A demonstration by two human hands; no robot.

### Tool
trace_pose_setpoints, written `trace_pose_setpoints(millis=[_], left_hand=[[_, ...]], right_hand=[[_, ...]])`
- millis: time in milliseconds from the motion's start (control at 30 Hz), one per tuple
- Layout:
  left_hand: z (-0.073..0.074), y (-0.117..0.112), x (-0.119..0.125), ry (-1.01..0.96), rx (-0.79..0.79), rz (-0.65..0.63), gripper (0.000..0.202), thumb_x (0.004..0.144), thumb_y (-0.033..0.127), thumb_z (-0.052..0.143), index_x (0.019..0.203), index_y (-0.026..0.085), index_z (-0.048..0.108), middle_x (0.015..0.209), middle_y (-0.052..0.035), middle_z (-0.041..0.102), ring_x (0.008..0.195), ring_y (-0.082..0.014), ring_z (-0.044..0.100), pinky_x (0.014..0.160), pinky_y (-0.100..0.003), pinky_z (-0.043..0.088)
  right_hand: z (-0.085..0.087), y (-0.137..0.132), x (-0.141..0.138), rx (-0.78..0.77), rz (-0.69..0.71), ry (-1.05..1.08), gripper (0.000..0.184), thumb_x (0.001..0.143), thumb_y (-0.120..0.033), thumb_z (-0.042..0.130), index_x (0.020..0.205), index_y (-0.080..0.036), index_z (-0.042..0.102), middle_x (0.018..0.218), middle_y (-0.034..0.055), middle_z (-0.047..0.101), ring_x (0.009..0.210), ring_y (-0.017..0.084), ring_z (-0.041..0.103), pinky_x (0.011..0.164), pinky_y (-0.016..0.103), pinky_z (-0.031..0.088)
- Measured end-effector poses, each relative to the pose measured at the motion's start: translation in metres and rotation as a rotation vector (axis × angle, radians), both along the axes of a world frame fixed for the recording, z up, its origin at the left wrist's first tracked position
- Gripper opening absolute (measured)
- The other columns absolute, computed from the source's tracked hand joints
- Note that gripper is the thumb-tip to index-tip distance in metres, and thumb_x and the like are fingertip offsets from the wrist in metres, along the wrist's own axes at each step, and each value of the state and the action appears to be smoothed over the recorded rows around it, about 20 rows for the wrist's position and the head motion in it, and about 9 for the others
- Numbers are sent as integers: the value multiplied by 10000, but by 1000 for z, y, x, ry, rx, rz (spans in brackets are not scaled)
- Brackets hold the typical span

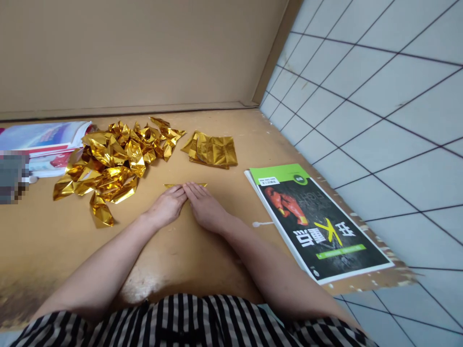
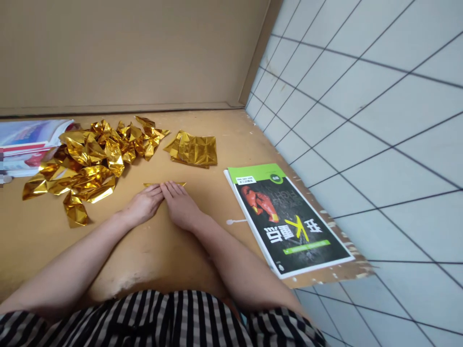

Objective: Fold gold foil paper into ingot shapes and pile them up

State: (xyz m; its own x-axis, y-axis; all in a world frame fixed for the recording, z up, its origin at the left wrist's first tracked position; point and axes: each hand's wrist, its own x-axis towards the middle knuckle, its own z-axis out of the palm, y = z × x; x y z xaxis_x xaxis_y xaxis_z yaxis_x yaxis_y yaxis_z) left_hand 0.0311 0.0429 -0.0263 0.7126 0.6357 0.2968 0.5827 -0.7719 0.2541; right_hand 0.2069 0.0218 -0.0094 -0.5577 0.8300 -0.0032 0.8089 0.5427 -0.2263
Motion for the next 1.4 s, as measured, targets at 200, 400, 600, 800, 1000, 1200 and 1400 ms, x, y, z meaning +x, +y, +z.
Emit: trace_pose_setpoints(millis=[200,400,600,800,1000,1200,1400], left_hand=[[3,0,-1,28,-29,15,428,898,67,393,1248,173,616,1213,-110,683,1209,-232,584,1088,-445,472],[4,-3,1,20,-8,52,403,897,58,382,1232,143,590,1187,-133,673,1181,-233,600,1068,-434,484],[1,-4,-1,27,24,133,307,954,143,371,1174,137,585,1156,-146,664,1153,-249,607,1059,-455,480],[2,-6,-4,40,35,208,225,960,216,423,1087,141,593,1092,-148,668,1102,-265,617,1007,-449,509],[0,-6,-6,20,69,258,209,953,243,454,1058,139,600,1066,-151,676,1061,-270,632,968,-442,533],[-4,-5,-7,13,116,255,231,962,257,446,1044,141,628,1091,-150,693,1064,-267,644,976,-442,536],[-4,-5,-8,-15,88,266,215,937,261,508,1028,124,645,1114,-168,695,1091,-276,643,957,-427,551]], right_hand=[[-4,1,0,2,-16,33,624,884,-95,273,1502,-39,340,1546,201,401,1454,261,343,1171,525,333],[0,-1,1,7,-21,9,595,911,-121,266,1491,-23,353,1529,213,422,1447,262,359,1168,515,344],[-4,1,2,11,-29,4,578,935,-159,278,1497,-52,355,1532,205,419,1455,255,346,1171,506,339],[-5,2,5,14,-57,14,556,960,-231,317,1486,-57,365,1525,214,426,1453,262,350,1169,491,338],[2,-1,4,17,-77,-25,544,962,-239,334,1469,-48,387,1519,214,435,1444,268,367,1166,486,340],[6,-3,1,2,-86,-63,541,962,-224,321,1458,-19,393,1516,225,430,1453,268,349,1170,474,332],[9,-3,6,15,-134,-58,531,968,-277,385,1443,-44,416,1505,225,453,1426,280,397,1154,462,354]])
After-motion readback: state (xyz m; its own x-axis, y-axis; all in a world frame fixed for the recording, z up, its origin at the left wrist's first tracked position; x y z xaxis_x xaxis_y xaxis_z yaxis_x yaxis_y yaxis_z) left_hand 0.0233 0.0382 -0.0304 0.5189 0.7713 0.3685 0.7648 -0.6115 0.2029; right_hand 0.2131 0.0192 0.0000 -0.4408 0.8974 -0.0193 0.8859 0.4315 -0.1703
